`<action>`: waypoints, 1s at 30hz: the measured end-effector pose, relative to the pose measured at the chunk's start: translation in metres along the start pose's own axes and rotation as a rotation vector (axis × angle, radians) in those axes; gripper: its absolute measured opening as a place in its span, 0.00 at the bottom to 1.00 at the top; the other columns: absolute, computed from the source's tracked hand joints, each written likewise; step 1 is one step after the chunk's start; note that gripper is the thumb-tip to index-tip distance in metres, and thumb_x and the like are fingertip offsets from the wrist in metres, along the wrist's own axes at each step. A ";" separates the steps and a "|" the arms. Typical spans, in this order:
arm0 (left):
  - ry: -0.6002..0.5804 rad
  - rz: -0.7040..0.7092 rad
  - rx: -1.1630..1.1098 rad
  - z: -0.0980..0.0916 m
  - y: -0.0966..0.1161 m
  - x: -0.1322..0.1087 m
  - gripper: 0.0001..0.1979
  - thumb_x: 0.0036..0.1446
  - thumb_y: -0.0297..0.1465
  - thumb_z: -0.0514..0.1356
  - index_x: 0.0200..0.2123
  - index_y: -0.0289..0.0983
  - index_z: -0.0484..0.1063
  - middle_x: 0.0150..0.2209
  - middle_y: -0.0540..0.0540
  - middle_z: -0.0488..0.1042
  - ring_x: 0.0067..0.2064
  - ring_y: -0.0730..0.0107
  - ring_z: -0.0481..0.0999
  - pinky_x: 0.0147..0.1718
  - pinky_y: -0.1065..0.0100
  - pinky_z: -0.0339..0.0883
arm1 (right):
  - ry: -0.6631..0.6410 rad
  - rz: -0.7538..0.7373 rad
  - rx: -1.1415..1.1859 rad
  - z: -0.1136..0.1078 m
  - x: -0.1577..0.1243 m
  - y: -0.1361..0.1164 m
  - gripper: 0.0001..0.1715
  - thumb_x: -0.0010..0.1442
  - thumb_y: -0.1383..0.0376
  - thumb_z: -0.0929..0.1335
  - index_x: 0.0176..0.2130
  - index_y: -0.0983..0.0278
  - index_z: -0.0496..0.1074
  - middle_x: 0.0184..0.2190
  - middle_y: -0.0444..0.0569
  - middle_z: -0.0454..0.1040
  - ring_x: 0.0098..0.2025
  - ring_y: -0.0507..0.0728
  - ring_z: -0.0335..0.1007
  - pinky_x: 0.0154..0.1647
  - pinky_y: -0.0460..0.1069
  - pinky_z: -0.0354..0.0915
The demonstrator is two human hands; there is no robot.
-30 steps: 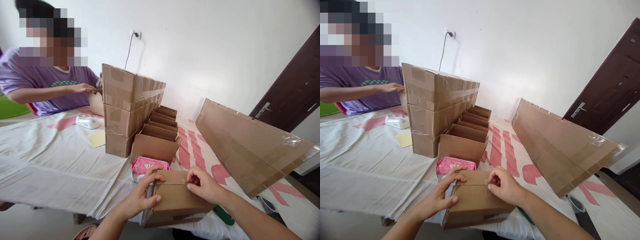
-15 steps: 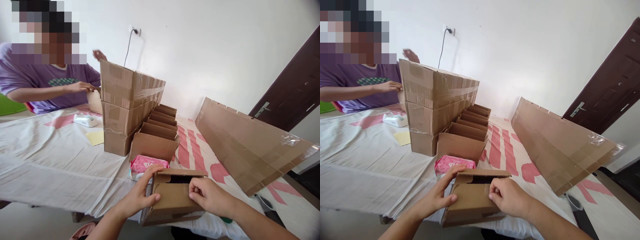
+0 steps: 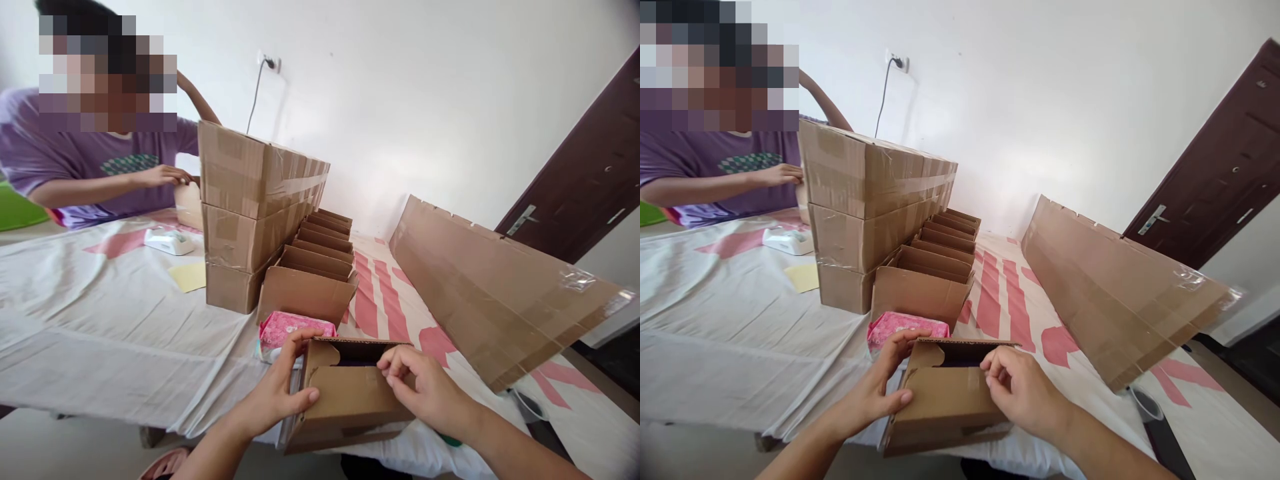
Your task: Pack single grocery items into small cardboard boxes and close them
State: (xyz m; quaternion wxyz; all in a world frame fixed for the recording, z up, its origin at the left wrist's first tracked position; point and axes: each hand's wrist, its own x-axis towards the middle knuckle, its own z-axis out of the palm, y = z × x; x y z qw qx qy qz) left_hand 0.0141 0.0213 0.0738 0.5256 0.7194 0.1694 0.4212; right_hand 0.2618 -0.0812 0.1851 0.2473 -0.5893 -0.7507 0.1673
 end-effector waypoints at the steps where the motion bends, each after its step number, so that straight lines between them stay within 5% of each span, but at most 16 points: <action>1: 0.007 -0.001 0.001 0.000 -0.001 0.000 0.36 0.53 0.52 0.60 0.59 0.45 0.49 0.61 0.39 0.57 0.61 0.50 0.61 0.60 0.50 0.54 | 0.018 0.000 -0.030 0.001 0.001 0.002 0.09 0.55 0.74 0.64 0.28 0.60 0.62 0.39 0.49 0.76 0.42 0.57 0.73 0.41 0.51 0.68; 5: 0.016 -0.006 0.024 0.000 -0.007 -0.001 0.36 0.53 0.52 0.60 0.58 0.44 0.49 0.60 0.39 0.59 0.62 0.50 0.60 0.60 0.49 0.53 | -0.029 -0.064 -0.216 0.004 0.006 0.002 0.09 0.54 0.74 0.67 0.31 0.60 0.65 0.40 0.50 0.77 0.46 0.60 0.73 0.46 0.55 0.67; 13: 0.018 -0.002 0.037 0.000 -0.003 0.000 0.36 0.53 0.53 0.60 0.57 0.44 0.50 0.60 0.38 0.59 0.61 0.49 0.61 0.59 0.48 0.55 | -0.116 -0.204 -0.498 0.008 0.016 0.000 0.06 0.59 0.72 0.66 0.34 0.60 0.67 0.30 0.46 0.77 0.32 0.57 0.72 0.35 0.50 0.64; 21: -0.004 -0.012 0.039 0.000 0.002 0.000 0.37 0.52 0.54 0.59 0.58 0.43 0.50 0.61 0.37 0.58 0.62 0.48 0.61 0.60 0.48 0.54 | -0.228 -0.302 -0.456 -0.003 0.017 0.004 0.04 0.62 0.69 0.66 0.36 0.60 0.70 0.35 0.46 0.78 0.36 0.56 0.74 0.39 0.49 0.66; 30: -0.001 -0.010 0.019 0.000 0.004 0.001 0.37 0.52 0.54 0.59 0.57 0.43 0.51 0.59 0.37 0.60 0.61 0.47 0.61 0.60 0.47 0.55 | -0.137 -0.409 -0.576 0.008 0.015 0.010 0.11 0.66 0.68 0.60 0.34 0.61 0.70 0.29 0.47 0.77 0.30 0.55 0.71 0.33 0.50 0.64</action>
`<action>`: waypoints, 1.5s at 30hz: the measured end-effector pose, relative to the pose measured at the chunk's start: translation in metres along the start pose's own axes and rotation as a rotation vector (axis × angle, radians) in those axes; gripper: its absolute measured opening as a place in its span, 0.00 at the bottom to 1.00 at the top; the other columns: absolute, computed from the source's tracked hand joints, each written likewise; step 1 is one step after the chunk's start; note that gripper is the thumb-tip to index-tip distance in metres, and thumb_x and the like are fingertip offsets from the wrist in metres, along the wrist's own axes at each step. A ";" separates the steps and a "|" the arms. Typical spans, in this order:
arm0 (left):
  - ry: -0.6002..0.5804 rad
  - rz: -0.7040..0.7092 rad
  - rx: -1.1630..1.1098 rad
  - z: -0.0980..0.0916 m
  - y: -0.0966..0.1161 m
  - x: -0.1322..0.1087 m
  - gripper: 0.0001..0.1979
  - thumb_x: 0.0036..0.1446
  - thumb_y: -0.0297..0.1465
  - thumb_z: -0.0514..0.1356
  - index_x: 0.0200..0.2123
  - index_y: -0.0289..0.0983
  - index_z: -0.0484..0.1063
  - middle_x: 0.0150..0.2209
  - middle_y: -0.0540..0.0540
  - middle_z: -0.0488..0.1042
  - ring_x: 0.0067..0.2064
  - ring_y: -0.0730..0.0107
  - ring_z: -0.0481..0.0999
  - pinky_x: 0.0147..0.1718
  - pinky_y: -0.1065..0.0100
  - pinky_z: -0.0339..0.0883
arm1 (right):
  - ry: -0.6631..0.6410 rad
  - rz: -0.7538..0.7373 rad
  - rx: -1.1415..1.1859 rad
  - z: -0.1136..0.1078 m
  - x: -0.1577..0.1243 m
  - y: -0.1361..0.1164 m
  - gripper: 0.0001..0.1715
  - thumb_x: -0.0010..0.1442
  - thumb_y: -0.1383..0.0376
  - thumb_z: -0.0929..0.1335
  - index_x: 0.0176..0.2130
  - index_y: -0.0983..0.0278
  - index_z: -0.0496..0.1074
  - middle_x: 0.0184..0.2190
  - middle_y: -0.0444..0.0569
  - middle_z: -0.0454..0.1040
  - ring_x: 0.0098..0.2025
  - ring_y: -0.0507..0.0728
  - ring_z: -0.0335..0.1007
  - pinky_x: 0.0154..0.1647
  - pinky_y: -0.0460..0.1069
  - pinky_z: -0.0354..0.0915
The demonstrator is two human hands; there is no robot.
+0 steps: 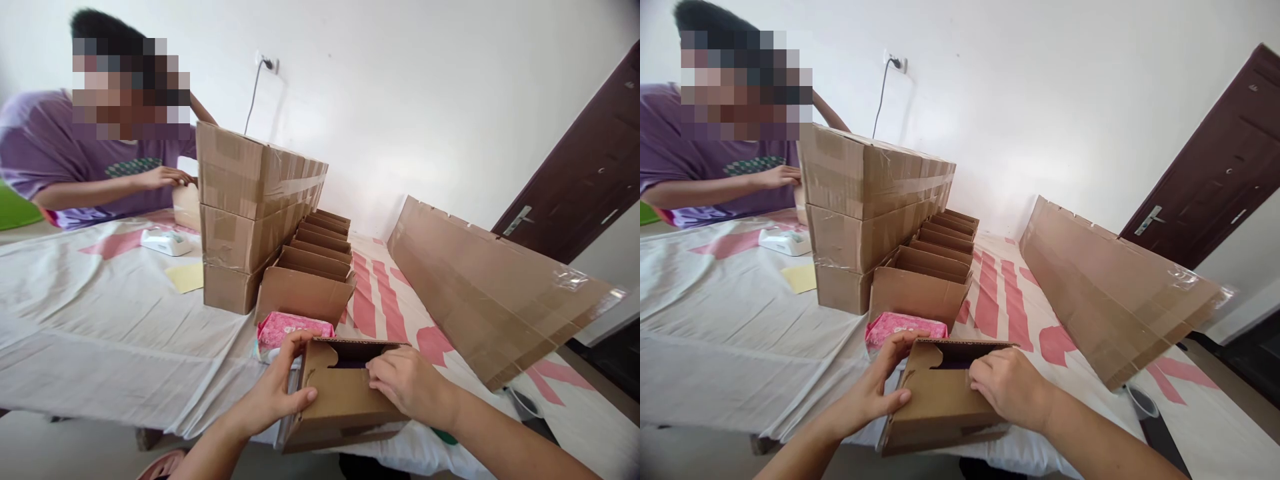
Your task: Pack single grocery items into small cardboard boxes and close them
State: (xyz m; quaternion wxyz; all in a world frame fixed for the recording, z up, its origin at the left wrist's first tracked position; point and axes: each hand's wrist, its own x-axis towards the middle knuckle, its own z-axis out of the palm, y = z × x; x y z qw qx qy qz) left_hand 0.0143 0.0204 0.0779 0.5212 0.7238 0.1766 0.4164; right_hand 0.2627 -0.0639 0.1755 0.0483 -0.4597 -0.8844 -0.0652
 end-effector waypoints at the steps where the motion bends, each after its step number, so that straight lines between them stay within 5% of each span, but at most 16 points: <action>1: -0.001 0.004 0.001 0.000 0.000 0.000 0.37 0.52 0.54 0.59 0.58 0.43 0.51 0.59 0.37 0.59 0.61 0.47 0.61 0.60 0.47 0.55 | 0.010 -0.005 -0.015 0.001 -0.001 0.000 0.14 0.67 0.69 0.59 0.33 0.61 0.70 0.29 0.48 0.76 0.30 0.55 0.71 0.33 0.50 0.64; 4: -0.014 0.011 -0.001 0.000 0.001 0.000 0.37 0.53 0.54 0.59 0.58 0.43 0.51 0.59 0.37 0.59 0.61 0.47 0.61 0.59 0.47 0.55 | 0.049 0.004 0.025 0.001 -0.003 0.000 0.16 0.67 0.70 0.58 0.33 0.62 0.70 0.28 0.48 0.77 0.30 0.56 0.72 0.33 0.50 0.65; 9: -0.028 0.005 -0.014 -0.001 0.002 -0.001 0.37 0.53 0.54 0.59 0.59 0.42 0.51 0.60 0.37 0.59 0.62 0.46 0.61 0.60 0.47 0.54 | 0.019 0.088 0.209 -0.008 -0.006 0.001 0.05 0.64 0.67 0.65 0.36 0.60 0.70 0.36 0.48 0.79 0.38 0.57 0.76 0.40 0.51 0.69; 18: -0.024 0.011 -0.019 0.000 -0.001 0.000 0.37 0.53 0.53 0.60 0.58 0.43 0.51 0.60 0.38 0.59 0.61 0.48 0.61 0.60 0.49 0.54 | 0.011 0.024 0.032 0.002 -0.006 -0.003 0.10 0.67 0.68 0.61 0.35 0.62 0.70 0.35 0.50 0.79 0.35 0.57 0.75 0.37 0.52 0.69; 27: -0.035 0.001 -0.041 0.000 -0.002 0.000 0.37 0.54 0.54 0.59 0.59 0.43 0.50 0.60 0.38 0.57 0.62 0.46 0.58 0.60 0.48 0.53 | 0.370 -0.147 -0.043 0.005 -0.014 -0.011 0.10 0.65 0.74 0.61 0.36 0.64 0.70 0.35 0.50 0.80 0.39 0.55 0.77 0.40 0.49 0.72; 35: -0.045 0.007 -0.046 -0.001 -0.006 -0.001 0.37 0.53 0.54 0.60 0.59 0.44 0.50 0.61 0.39 0.57 0.62 0.48 0.59 0.60 0.49 0.52 | 0.278 -0.252 -0.043 0.006 -0.007 -0.013 0.14 0.62 0.78 0.58 0.33 0.63 0.65 0.30 0.48 0.74 0.34 0.56 0.67 0.37 0.53 0.67; 43: -0.054 0.014 -0.028 -0.002 -0.004 -0.001 0.38 0.53 0.54 0.59 0.59 0.45 0.49 0.61 0.39 0.56 0.63 0.47 0.57 0.61 0.48 0.51 | 0.478 -0.006 0.203 0.009 0.002 -0.001 0.13 0.58 0.78 0.58 0.34 0.59 0.58 0.30 0.47 0.70 0.32 0.55 0.67 0.31 0.49 0.67; 45: -0.051 0.015 -0.025 -0.002 -0.004 -0.001 0.37 0.53 0.55 0.59 0.59 0.45 0.49 0.61 0.39 0.57 0.63 0.47 0.58 0.61 0.48 0.51 | 0.428 0.044 0.278 0.005 -0.001 0.001 0.12 0.59 0.77 0.60 0.35 0.59 0.60 0.32 0.47 0.72 0.33 0.54 0.69 0.33 0.49 0.68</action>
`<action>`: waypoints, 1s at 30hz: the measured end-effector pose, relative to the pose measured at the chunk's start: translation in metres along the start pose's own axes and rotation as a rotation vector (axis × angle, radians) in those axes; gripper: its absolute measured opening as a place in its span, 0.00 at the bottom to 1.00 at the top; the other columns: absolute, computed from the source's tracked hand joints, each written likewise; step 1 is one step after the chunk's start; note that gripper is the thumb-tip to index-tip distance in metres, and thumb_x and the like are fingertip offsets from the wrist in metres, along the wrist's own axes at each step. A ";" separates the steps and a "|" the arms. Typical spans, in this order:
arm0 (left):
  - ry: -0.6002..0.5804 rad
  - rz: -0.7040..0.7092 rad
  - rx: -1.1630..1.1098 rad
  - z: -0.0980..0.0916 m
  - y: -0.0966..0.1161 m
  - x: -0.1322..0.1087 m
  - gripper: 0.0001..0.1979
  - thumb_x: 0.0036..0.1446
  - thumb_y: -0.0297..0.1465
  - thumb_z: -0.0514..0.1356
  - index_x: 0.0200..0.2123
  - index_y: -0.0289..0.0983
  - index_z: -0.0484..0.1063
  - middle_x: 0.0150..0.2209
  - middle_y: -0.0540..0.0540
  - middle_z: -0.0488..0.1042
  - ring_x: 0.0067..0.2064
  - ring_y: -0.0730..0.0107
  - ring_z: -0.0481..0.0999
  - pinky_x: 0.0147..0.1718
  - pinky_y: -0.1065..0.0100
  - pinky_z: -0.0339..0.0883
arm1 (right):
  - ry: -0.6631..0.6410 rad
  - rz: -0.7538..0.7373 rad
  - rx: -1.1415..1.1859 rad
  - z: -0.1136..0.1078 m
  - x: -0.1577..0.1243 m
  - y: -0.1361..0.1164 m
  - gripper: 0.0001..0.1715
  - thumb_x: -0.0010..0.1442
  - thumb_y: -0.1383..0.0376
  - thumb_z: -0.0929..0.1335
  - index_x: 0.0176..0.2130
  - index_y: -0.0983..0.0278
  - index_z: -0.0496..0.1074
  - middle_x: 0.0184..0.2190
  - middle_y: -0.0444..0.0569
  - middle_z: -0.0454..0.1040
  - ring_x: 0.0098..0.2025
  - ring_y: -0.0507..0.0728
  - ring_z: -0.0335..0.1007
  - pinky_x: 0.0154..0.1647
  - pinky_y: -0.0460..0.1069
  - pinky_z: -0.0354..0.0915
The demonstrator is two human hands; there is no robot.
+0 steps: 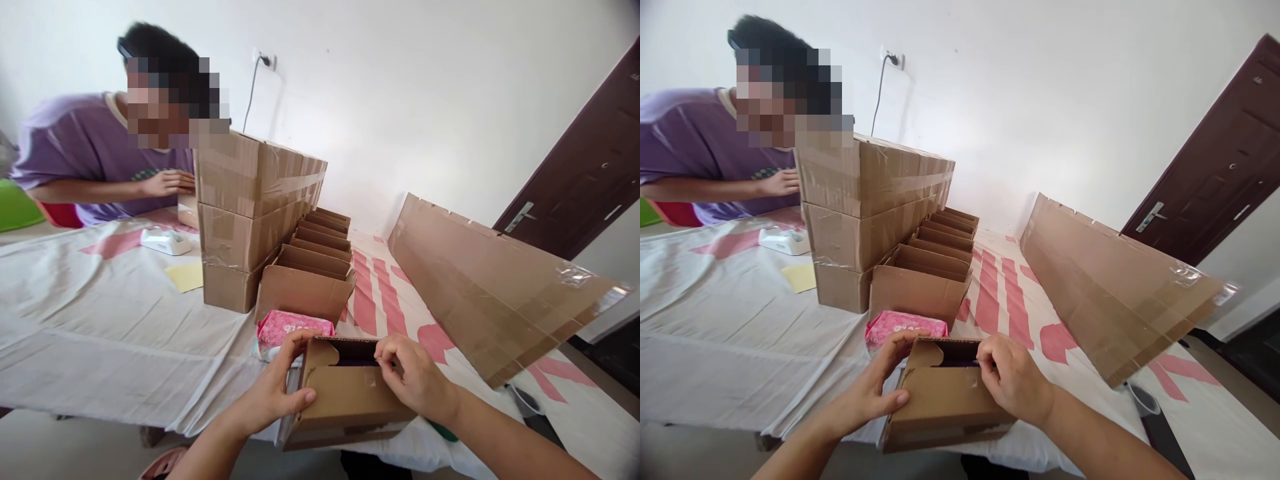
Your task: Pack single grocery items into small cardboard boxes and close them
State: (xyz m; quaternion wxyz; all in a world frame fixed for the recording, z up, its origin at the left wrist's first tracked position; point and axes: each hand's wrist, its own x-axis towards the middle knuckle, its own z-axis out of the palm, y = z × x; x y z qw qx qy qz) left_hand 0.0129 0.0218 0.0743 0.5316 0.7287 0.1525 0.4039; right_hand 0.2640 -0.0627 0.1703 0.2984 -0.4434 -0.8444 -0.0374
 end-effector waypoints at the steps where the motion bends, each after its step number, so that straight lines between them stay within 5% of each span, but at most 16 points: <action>1: 0.001 -0.002 -0.002 0.000 0.000 0.000 0.37 0.53 0.55 0.59 0.59 0.45 0.49 0.61 0.39 0.57 0.63 0.47 0.58 0.61 0.48 0.51 | -0.061 0.005 0.025 -0.003 -0.001 0.000 0.11 0.59 0.76 0.61 0.36 0.59 0.61 0.32 0.47 0.73 0.33 0.54 0.70 0.34 0.49 0.69; 4: 0.002 -0.019 -0.007 0.000 0.001 0.000 0.38 0.53 0.55 0.59 0.59 0.45 0.49 0.61 0.39 0.56 0.63 0.47 0.58 0.61 0.47 0.51 | -0.225 -0.073 0.022 -0.009 -0.003 -0.004 0.10 0.59 0.75 0.63 0.37 0.60 0.63 0.34 0.48 0.75 0.37 0.55 0.71 0.39 0.50 0.70; 11: 0.003 -0.031 -0.008 -0.001 -0.001 -0.001 0.38 0.52 0.54 0.60 0.59 0.45 0.50 0.61 0.39 0.57 0.63 0.46 0.58 0.61 0.48 0.53 | -0.168 -0.307 -0.100 0.003 -0.006 -0.009 0.14 0.61 0.79 0.57 0.34 0.61 0.60 0.29 0.49 0.71 0.32 0.55 0.66 0.31 0.49 0.68; 20: 0.011 0.003 -0.002 0.000 0.002 -0.001 0.38 0.53 0.54 0.60 0.59 0.44 0.51 0.61 0.38 0.57 0.63 0.47 0.59 0.62 0.48 0.51 | 0.174 -0.007 -0.085 0.017 -0.005 0.000 0.15 0.58 0.79 0.59 0.35 0.59 0.56 0.33 0.47 0.69 0.33 0.53 0.70 0.32 0.48 0.69; 30: 0.104 0.076 -0.009 0.005 -0.002 0.000 0.32 0.53 0.52 0.61 0.54 0.45 0.53 0.63 0.38 0.54 0.64 0.48 0.58 0.61 0.46 0.51 | 0.218 0.180 0.066 -0.014 -0.014 0.003 0.10 0.64 0.73 0.59 0.42 0.59 0.62 0.37 0.49 0.71 0.41 0.57 0.71 0.42 0.53 0.69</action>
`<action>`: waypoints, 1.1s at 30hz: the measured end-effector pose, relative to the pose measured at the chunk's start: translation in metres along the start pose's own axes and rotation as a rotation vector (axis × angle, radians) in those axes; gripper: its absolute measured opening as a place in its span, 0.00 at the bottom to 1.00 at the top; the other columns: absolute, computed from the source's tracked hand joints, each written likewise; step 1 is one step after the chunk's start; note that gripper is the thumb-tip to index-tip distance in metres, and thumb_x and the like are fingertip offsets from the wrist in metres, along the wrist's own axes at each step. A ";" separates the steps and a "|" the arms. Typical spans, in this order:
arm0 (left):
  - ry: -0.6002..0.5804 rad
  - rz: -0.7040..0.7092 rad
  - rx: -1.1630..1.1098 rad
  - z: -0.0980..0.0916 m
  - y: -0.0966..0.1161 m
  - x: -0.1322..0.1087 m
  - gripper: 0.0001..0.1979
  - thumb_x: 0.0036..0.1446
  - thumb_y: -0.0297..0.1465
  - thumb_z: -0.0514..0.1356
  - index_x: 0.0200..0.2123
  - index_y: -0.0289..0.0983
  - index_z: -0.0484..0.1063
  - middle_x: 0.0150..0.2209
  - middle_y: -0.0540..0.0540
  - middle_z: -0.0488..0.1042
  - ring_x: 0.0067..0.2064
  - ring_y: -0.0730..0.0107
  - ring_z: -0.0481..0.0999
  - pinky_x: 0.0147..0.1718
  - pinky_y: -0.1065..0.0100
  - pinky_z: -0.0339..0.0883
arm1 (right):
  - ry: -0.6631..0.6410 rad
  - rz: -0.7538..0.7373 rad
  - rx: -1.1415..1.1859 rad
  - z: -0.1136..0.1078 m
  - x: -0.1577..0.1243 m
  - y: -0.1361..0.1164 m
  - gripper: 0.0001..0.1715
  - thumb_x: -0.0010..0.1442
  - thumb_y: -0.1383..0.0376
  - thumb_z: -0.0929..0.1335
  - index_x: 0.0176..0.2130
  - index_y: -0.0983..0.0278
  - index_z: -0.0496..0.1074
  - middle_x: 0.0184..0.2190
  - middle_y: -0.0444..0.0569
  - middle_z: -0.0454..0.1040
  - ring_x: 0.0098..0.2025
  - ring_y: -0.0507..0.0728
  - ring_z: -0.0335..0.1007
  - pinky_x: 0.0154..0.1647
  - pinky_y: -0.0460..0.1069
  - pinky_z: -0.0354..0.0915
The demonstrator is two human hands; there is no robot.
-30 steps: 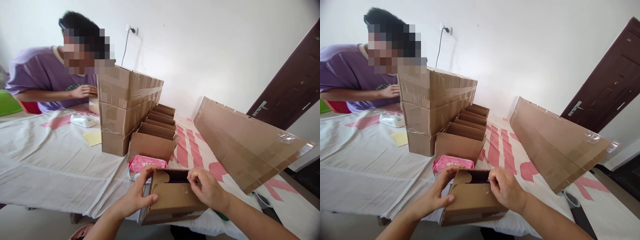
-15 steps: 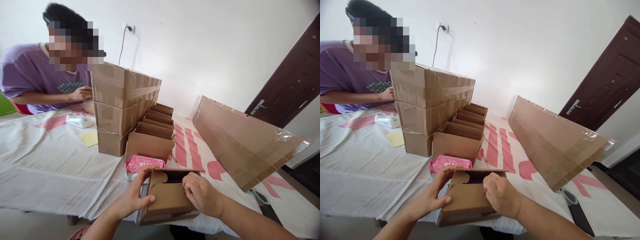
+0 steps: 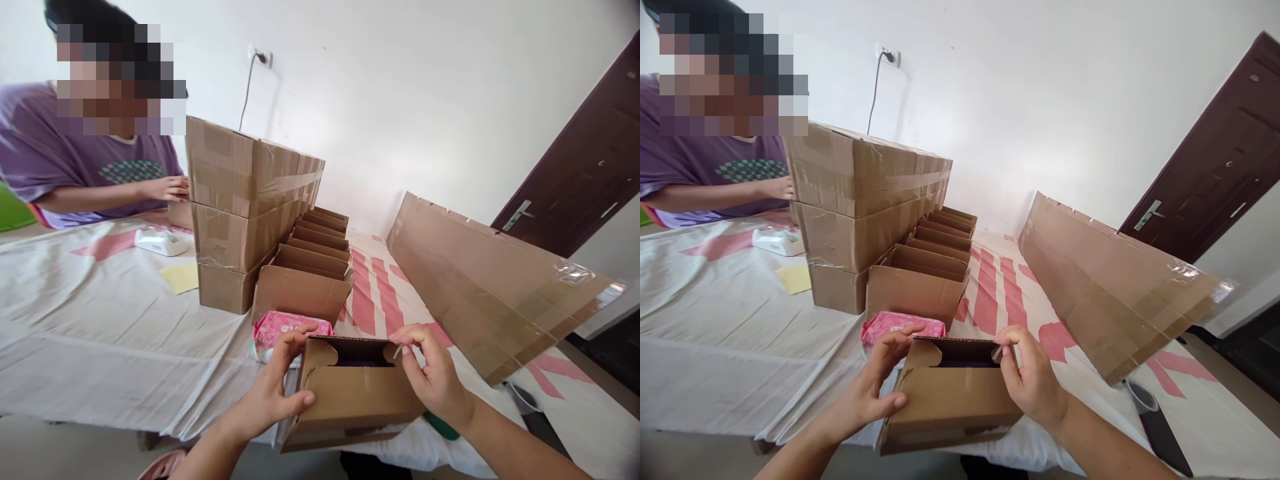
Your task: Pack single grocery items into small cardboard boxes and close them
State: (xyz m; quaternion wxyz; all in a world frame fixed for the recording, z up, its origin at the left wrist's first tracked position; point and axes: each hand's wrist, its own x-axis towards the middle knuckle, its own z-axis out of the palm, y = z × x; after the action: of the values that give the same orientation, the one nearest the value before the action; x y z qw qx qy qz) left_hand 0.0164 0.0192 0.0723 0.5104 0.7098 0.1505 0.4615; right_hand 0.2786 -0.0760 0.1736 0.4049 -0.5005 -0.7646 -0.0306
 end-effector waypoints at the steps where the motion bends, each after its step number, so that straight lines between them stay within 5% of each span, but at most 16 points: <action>1: 0.020 0.023 0.014 0.000 -0.001 -0.001 0.32 0.53 0.51 0.62 0.54 0.46 0.53 0.64 0.38 0.53 0.65 0.48 0.56 0.62 0.45 0.49 | -0.007 0.027 0.019 -0.003 -0.002 0.001 0.10 0.65 0.72 0.59 0.42 0.59 0.63 0.37 0.49 0.72 0.41 0.57 0.71 0.42 0.53 0.69; 6: -0.005 0.078 0.194 -0.004 -0.002 -0.004 0.26 0.58 0.44 0.60 0.57 0.48 0.58 0.63 0.40 0.57 0.65 0.48 0.55 0.62 0.46 0.49 | -0.031 0.058 0.112 -0.015 -0.009 0.006 0.11 0.67 0.71 0.58 0.40 0.59 0.66 0.36 0.47 0.72 0.38 0.55 0.70 0.39 0.50 0.67; 13: -0.012 0.159 0.315 -0.006 0.010 0.000 0.14 0.59 0.43 0.59 0.44 0.43 0.69 0.56 0.40 0.67 0.59 0.50 0.64 0.57 0.52 0.59 | -0.096 0.109 0.140 -0.018 -0.010 0.000 0.13 0.69 0.67 0.56 0.39 0.60 0.68 0.33 0.47 0.72 0.36 0.55 0.69 0.37 0.50 0.65; 23: -0.024 0.223 0.469 -0.013 0.018 0.002 0.15 0.53 0.46 0.63 0.35 0.42 0.72 0.51 0.40 0.72 0.57 0.47 0.64 0.56 0.50 0.59 | -0.201 0.255 0.143 0.000 0.006 -0.004 0.08 0.62 0.63 0.65 0.30 0.61 0.66 0.30 0.46 0.72 0.31 0.53 0.67 0.32 0.48 0.65; 26: -0.040 0.198 0.464 -0.012 0.022 0.004 0.17 0.55 0.49 0.60 0.33 0.41 0.73 0.51 0.40 0.70 0.56 0.47 0.64 0.54 0.51 0.61 | -0.299 0.408 0.153 0.009 0.016 -0.001 0.03 0.57 0.68 0.67 0.31 0.62 0.68 0.27 0.43 0.73 0.29 0.52 0.67 0.30 0.47 0.65; 33: -0.040 0.200 0.442 -0.010 0.021 0.003 0.18 0.57 0.49 0.57 0.33 0.41 0.71 0.51 0.40 0.68 0.55 0.49 0.64 0.53 0.52 0.62 | -0.600 0.574 0.154 0.023 0.037 0.011 0.07 0.55 0.74 0.67 0.32 0.63 0.73 0.25 0.42 0.73 0.27 0.50 0.66 0.28 0.45 0.62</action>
State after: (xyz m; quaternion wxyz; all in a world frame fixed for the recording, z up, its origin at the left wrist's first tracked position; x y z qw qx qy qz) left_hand 0.0044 0.0177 0.0922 0.2974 0.8246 0.1665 0.4516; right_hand 0.2673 -0.0325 0.1782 0.1925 -0.6483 -0.6782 0.2876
